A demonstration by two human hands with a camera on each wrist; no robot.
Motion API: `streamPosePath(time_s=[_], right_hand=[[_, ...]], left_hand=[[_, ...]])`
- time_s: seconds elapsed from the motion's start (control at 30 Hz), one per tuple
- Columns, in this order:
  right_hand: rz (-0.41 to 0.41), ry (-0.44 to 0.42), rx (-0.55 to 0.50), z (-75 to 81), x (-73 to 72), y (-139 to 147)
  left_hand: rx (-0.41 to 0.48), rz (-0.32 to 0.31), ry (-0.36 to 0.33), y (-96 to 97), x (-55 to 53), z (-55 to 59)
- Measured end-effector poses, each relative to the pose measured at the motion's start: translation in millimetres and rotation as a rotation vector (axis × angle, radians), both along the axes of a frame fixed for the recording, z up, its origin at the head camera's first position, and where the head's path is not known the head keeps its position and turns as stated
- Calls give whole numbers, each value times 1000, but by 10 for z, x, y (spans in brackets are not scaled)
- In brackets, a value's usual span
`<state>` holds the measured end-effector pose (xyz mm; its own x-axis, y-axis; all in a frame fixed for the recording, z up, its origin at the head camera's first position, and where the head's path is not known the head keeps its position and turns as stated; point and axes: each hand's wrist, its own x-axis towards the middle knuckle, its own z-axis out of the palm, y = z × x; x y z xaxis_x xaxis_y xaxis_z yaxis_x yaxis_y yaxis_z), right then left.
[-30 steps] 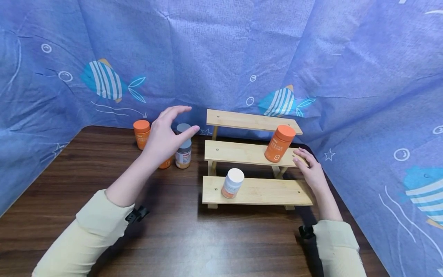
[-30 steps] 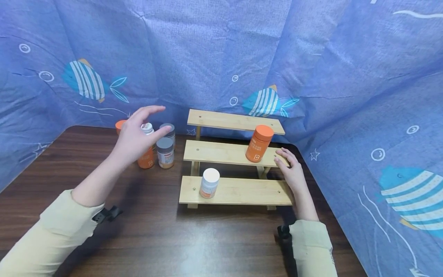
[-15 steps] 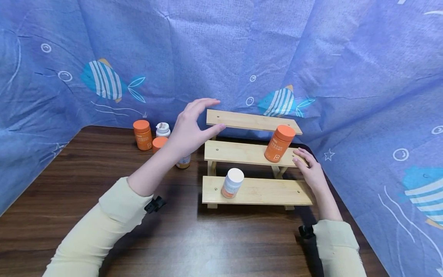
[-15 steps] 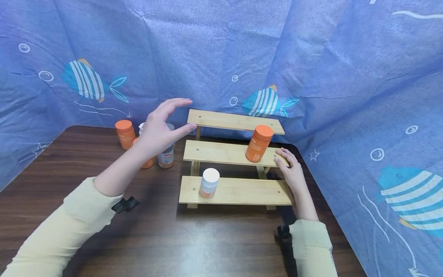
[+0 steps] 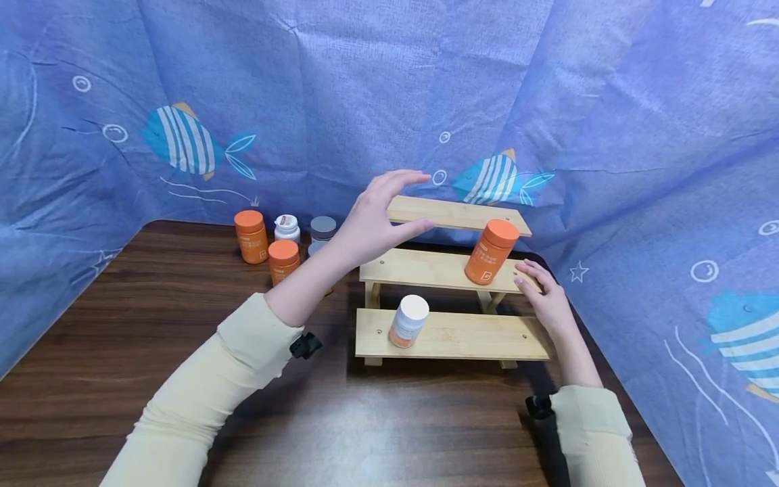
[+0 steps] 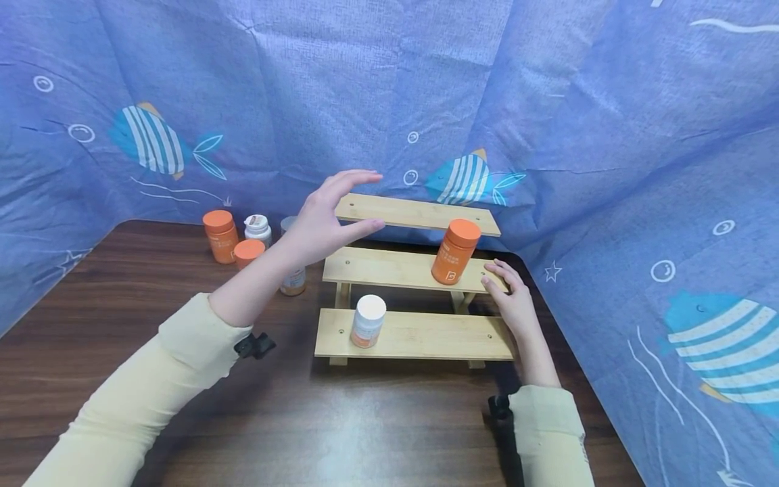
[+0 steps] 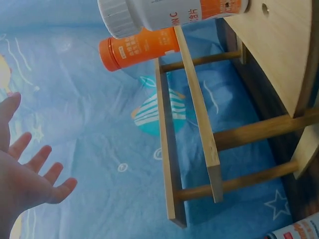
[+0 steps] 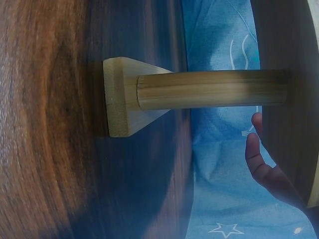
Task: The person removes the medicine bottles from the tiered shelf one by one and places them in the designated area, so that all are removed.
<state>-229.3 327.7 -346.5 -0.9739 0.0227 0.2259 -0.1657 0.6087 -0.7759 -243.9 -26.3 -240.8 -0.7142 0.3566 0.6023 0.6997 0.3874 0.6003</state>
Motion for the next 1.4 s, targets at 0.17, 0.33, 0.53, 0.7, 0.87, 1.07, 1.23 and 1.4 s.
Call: streamPosePath(time_s=[0.17,0.33,0.53,0.7,0.87,1.07,1.23,1.4], right_hand=[[3,-5,0,-1,2,6],[6,-6,-1,7,6,2],[7,-4,-1,8,9,8],[13,0,-5,5,5,12],[4,-3,-9,2,-1,9],[1,8,-6,-5,4,11],[13,32,-20,-9,0,15],[15,37,-13,-9,-7,24]], left_hand=[[-44,-86,-61,138,-107,54],[-78,-126,-114,275,-203,115],[-115,-167,-145,449,-310,156],[-127,-217,-197,617,-418,132],[-147,-271,-199,778,-513,103],[-184,-295,-217,936,-583,51],[-194,-314,-227,1020,-615,-8],[-229,-332,-197,1097,-646,-71]])
